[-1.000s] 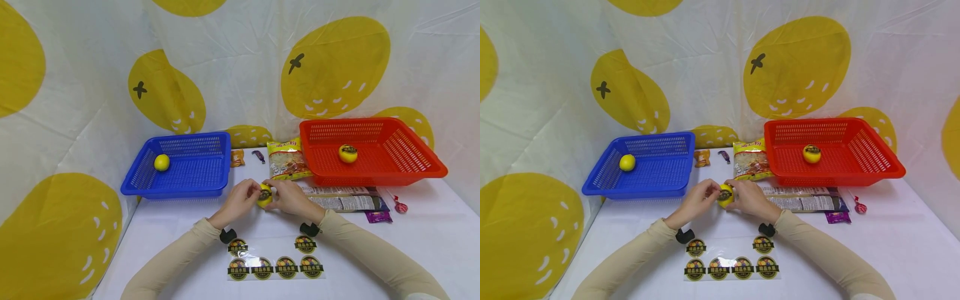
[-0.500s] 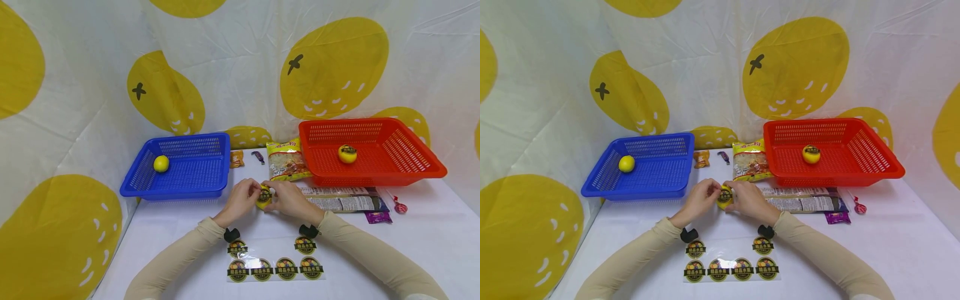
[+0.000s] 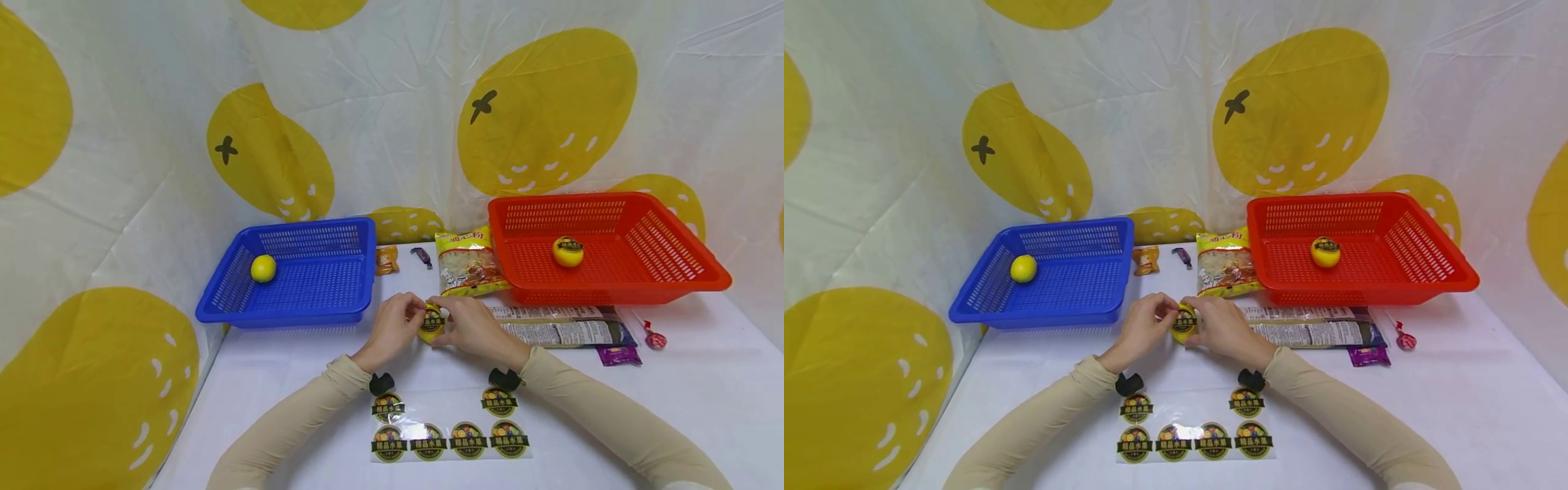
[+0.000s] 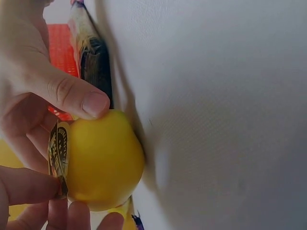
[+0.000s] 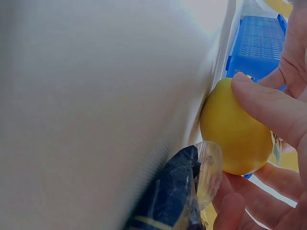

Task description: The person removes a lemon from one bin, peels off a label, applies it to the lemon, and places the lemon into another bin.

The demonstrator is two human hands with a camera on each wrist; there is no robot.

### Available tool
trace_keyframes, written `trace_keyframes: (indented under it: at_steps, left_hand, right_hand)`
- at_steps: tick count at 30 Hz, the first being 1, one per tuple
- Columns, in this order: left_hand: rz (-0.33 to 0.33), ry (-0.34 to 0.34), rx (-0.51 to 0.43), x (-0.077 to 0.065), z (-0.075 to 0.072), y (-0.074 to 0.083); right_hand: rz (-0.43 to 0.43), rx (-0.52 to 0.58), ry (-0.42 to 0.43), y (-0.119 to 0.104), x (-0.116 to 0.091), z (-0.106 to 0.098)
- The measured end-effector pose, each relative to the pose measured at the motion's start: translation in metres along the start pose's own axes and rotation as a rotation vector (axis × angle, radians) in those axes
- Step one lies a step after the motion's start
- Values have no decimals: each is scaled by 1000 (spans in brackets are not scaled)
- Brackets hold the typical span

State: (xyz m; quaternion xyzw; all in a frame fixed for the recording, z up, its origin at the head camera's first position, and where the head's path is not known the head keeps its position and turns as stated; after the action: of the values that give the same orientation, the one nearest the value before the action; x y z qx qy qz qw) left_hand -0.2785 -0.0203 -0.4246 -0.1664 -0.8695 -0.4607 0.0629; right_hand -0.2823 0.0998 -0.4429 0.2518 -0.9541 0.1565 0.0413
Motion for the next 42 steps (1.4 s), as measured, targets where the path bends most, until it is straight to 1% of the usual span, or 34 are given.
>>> trace_keyframes:
  at_steps: [5,12,16,20,25,33,39,41,42]
  left_hand:
    - [9,30,38,1,-1,1]
    - [21,46,87,-3,-2,4]
    - [48,56,125,-4,-3,6]
    - [94,32,179,-7,-2,9]
    - [113,-14,222,-11,0,10]
    - [109,-40,226,-11,1,8]
    - [123,-47,225,-10,1,9]
    - [128,-47,221,-10,0,9]
    - [131,-47,220,-10,0,9]
  right_hand:
    - [8,-14,-4,1,0,1]
    - [-5,-27,1,0,0,0]
    - [-4,-27,3,-1,1,-1]
    - [-4,-28,4,0,0,-1]
    - [-13,-28,2,-1,0,-2]
    - [-20,-39,-9,-3,1,-3]
    - [-24,-10,-89,-1,1,-1]
    - [-23,12,-84,1,0,-5]
    - [-28,23,-65,1,-1,-9]
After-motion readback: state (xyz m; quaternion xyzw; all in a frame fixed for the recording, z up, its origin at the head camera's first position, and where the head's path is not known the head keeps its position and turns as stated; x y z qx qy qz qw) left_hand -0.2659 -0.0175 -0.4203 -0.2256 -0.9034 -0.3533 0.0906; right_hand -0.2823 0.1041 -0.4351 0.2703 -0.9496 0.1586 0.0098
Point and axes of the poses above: each hand's wrist, its own x-axis towards the middle knuckle, its own z-axis out of the palm, y = z × x, the point moved 10 cm from there along x, towards the middle knuckle, and after that the axes turned 13 degrees about -x, right-handed, at the moved point
